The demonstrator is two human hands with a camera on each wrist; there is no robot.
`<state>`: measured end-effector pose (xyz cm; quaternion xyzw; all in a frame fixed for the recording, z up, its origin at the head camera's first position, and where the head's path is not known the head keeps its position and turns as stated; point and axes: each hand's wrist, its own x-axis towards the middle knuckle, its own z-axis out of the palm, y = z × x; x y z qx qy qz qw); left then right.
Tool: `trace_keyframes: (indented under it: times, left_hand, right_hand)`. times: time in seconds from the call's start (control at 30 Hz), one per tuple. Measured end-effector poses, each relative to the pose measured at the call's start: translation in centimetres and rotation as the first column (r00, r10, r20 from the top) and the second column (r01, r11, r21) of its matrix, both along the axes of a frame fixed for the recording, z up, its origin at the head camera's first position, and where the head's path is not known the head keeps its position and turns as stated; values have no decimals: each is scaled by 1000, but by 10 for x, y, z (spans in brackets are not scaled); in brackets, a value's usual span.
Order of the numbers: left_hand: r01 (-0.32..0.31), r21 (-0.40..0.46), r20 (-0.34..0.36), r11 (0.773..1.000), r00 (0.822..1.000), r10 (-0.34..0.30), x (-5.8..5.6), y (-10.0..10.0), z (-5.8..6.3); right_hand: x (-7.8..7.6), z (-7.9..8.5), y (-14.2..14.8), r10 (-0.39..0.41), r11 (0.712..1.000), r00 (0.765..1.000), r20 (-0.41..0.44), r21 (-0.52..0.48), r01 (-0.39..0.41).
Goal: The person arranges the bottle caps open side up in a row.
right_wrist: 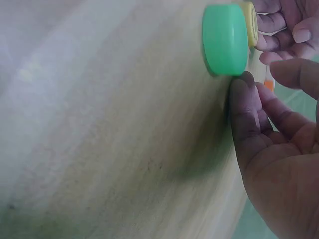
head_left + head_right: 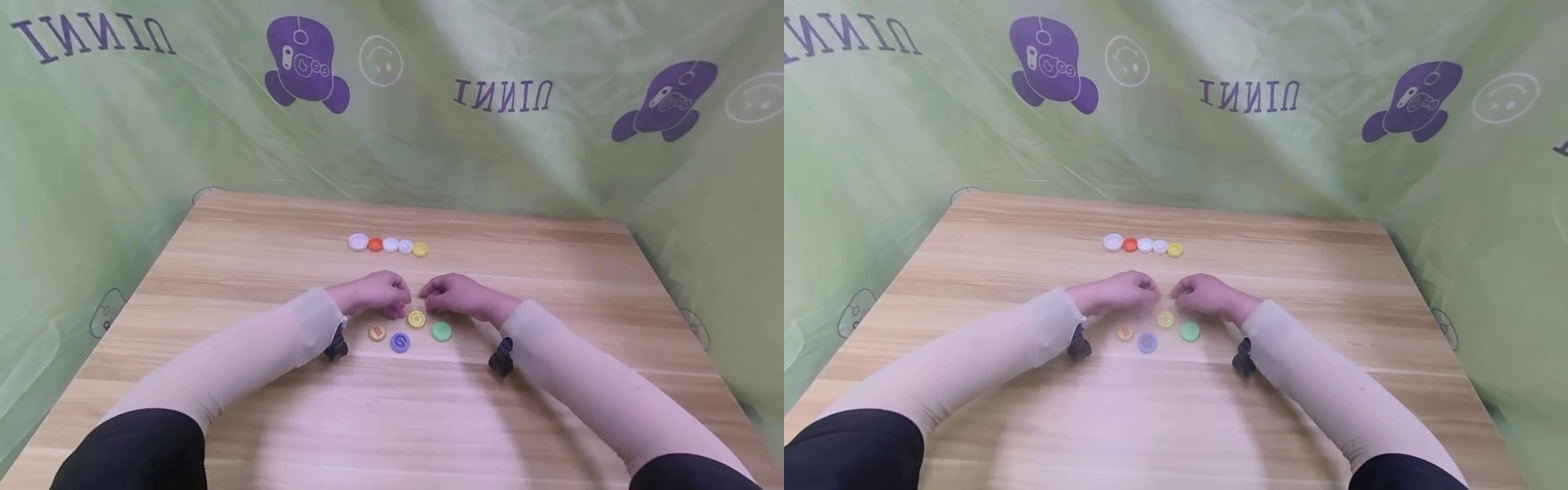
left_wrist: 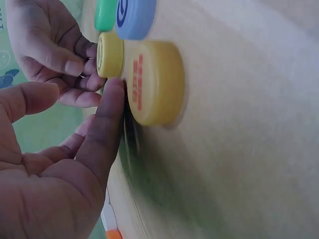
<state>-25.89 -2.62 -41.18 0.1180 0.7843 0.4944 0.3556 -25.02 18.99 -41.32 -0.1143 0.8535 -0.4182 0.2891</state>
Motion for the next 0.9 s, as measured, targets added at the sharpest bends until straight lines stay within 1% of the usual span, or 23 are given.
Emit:
trace_keyframes:
  times: [0.1,0.2,0.3,0.4,0.47,0.57,0.63,0.77,0.9]
  left_hand:
    - [21,-1,18,1000,1000,-21,4,-1,1]
    - [20,17,49,1000,999,-20,6,-2,3]
    - [-10,46,67,999,998,7,5,-1,1]
    - [-50,87,91,995,995,42,3,1,-1]
    - [-70,107,108,992,992,59,1,2,-4]
    - [-88,127,128,988,989,71,-1,3,-6]
    - [-103,141,128,985,988,85,-3,3,-6]
    - [-138,166,108,977,987,121,-6,4,-6]
    - [-166,159,70,973,985,157,-10,6,-6]
  right_hand:
    - [4,2,-2,58,997,998,-19,44,-58]
    - [7,3,-3,93,991,995,-32,96,-90]
    - [9,4,-6,129,984,990,-61,135,-119]
    - [9,4,-9,172,973,978,-116,178,-150]
    - [8,3,-10,182,968,973,-143,199,-152]
    - [7,1,-10,153,972,975,-162,204,-119]
    - [5,-1,-8,110,981,980,-163,179,-81]
    - [1,-4,-3,10,997,990,-140,82,2]
    - [-3,-5,1,-78,997,994,-75,-30,76]
